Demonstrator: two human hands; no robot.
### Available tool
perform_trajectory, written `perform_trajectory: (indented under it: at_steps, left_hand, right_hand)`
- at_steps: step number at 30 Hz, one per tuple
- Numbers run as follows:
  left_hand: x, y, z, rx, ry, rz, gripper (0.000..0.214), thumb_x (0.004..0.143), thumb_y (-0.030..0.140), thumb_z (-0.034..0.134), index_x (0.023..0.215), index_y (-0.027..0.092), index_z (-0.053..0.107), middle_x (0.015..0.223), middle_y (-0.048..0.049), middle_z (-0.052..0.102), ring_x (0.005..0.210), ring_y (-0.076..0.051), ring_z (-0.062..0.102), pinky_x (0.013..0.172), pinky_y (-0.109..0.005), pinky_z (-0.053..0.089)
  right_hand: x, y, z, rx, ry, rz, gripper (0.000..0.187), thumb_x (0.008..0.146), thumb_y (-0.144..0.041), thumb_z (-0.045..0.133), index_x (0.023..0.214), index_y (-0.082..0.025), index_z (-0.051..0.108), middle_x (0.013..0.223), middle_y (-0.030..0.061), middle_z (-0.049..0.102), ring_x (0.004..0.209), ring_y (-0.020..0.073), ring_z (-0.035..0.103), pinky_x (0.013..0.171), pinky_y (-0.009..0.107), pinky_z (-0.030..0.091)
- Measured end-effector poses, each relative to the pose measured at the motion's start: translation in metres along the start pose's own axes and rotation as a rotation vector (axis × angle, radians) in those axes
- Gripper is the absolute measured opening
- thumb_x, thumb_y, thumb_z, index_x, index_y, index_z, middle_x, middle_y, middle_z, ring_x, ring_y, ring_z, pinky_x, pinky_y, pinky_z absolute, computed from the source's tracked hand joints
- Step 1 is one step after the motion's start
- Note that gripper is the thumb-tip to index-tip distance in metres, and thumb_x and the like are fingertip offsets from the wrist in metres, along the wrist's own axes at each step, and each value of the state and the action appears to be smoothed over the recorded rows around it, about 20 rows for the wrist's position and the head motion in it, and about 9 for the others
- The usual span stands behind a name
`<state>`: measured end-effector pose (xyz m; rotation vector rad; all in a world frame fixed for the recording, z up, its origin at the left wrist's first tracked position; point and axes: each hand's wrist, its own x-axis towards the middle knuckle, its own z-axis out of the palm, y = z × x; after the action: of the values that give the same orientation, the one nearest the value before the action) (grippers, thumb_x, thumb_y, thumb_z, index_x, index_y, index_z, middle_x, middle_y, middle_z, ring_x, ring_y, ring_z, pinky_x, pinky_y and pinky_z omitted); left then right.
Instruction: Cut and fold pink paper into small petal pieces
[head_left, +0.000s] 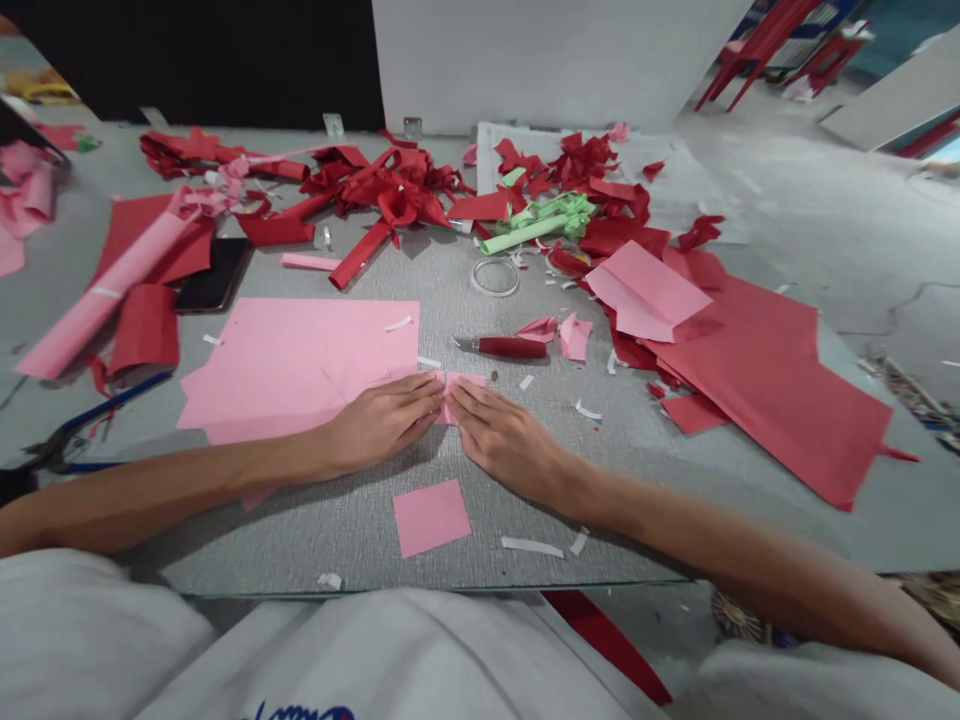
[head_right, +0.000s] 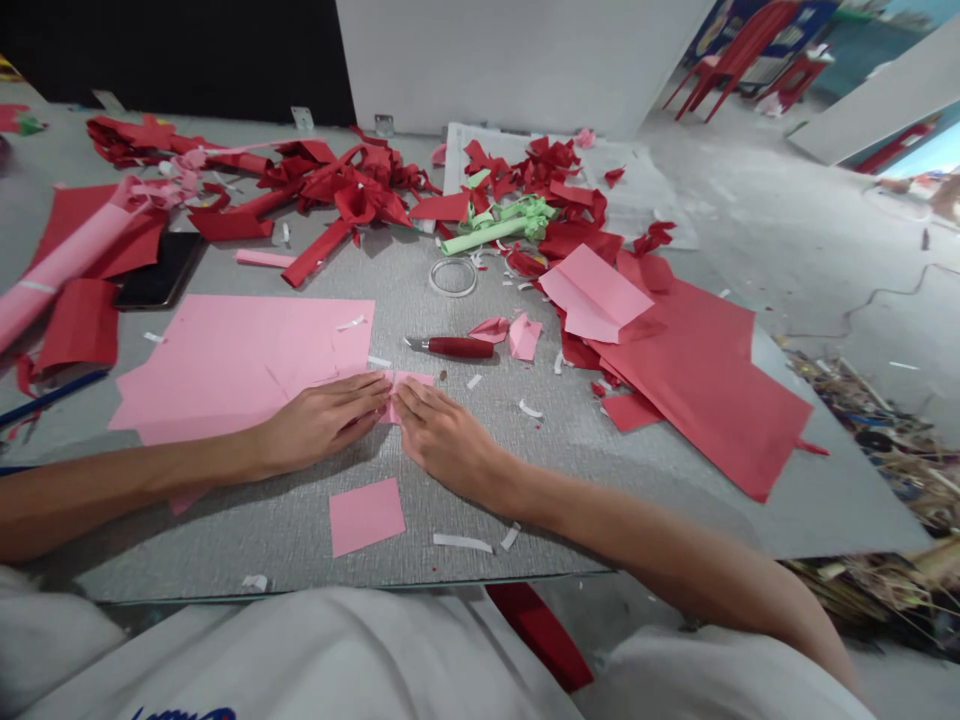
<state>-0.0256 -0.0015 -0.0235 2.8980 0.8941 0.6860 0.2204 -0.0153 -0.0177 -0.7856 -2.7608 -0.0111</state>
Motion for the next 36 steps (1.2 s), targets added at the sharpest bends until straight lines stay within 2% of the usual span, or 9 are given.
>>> perform_trajectory:
  at_steps: [6,11,14,17,21,25,30,33,36]
  left_hand:
    - [-0.002,-0.003,0.001,-0.024,0.032,-0.008,0.032,0.113,0.025,0.045,0.132,0.014,0.069,0.138,-0.0116,0.074,0.136,-0.023,0.067,0.118,-0.042,0.057]
    - [-0.006,-0.006,0.004,-0.019,0.05,0.039,0.03,0.112,0.019,0.045,0.126,0.016,0.072,0.13,-0.0102,0.078,0.129,-0.021,0.072,0.114,-0.039,0.06]
    - [-0.006,-0.006,0.005,0.005,0.019,0.071,0.03,0.111,0.017,0.046,0.124,0.017,0.073,0.13,-0.0091,0.078,0.129,-0.021,0.071,0.115,-0.039,0.06]
    - [-0.005,-0.004,0.004,0.047,-0.049,0.114,0.03,0.11,0.018,0.048,0.127,0.019,0.073,0.129,-0.0079,0.079,0.131,-0.023,0.07,0.117,-0.041,0.058]
    - [-0.005,-0.002,0.002,0.099,-0.048,0.141,0.031,0.111,0.019,0.047,0.13,0.017,0.072,0.129,-0.0086,0.079,0.131,-0.023,0.07,0.117,-0.04,0.058]
    - [-0.006,-0.001,0.001,0.101,-0.009,0.148,0.031,0.112,0.019,0.046,0.129,0.015,0.071,0.13,-0.0093,0.078,0.13,-0.024,0.071,0.115,-0.041,0.059]
    - [-0.008,-0.001,0.0,0.07,-0.009,0.146,0.03,0.111,0.02,0.048,0.129,0.014,0.071,0.132,-0.0102,0.077,0.132,-0.025,0.069,0.117,-0.042,0.057]
    - [-0.009,-0.002,0.001,0.064,-0.033,0.127,0.03,0.11,0.019,0.05,0.132,0.016,0.07,0.134,-0.0097,0.077,0.133,-0.025,0.069,0.118,-0.042,0.056]
    - [-0.008,-0.003,0.002,0.058,-0.016,0.128,0.03,0.11,0.018,0.05,0.133,0.017,0.07,0.134,-0.0086,0.077,0.133,-0.024,0.069,0.118,-0.043,0.056]
  right_hand:
    - [-0.004,0.009,0.004,0.102,0.064,0.015,0.049,0.103,-0.009,0.043,0.15,-0.002,0.058,0.15,0.0226,0.063,0.148,0.0293,0.055,0.124,0.047,0.05]
    - [-0.005,0.012,-0.001,0.052,0.072,-0.045,0.047,0.104,-0.009,0.042,0.146,-0.003,0.062,0.145,0.0201,0.068,0.145,0.0289,0.058,0.121,0.047,0.054]
    - [-0.006,0.012,-0.003,0.07,0.147,-0.077,0.043,0.105,-0.009,0.041,0.139,-0.001,0.066,0.14,0.0206,0.071,0.141,0.0281,0.063,0.118,0.042,0.056]
    - [-0.007,0.013,-0.002,0.111,0.187,-0.109,0.043,0.104,-0.008,0.042,0.139,-0.003,0.067,0.14,0.0191,0.071,0.14,0.0265,0.063,0.118,0.041,0.057]
    - [-0.008,0.012,0.0,0.038,0.147,-0.139,0.041,0.104,-0.009,0.044,0.136,-0.007,0.069,0.138,0.0169,0.073,0.138,0.0263,0.065,0.116,0.043,0.059]
    - [-0.006,0.005,-0.006,-0.118,0.073,-0.161,0.037,0.104,-0.01,0.046,0.13,-0.005,0.072,0.135,0.0179,0.075,0.136,0.0277,0.067,0.115,0.041,0.059]
    - [-0.004,-0.007,-0.011,-0.145,-0.004,-0.109,0.038,0.102,-0.008,0.046,0.129,-0.002,0.072,0.136,0.0219,0.073,0.135,0.0289,0.067,0.117,0.041,0.057]
    - [-0.007,-0.008,-0.006,-0.105,0.004,-0.065,0.04,0.101,-0.006,0.047,0.134,0.0,0.069,0.139,0.0231,0.071,0.138,0.0292,0.065,0.119,0.042,0.056]
    - [-0.01,-0.002,0.0,-0.039,0.074,-0.047,0.042,0.102,-0.007,0.045,0.137,-0.004,0.068,0.14,0.0202,0.071,0.138,0.027,0.065,0.119,0.042,0.056]
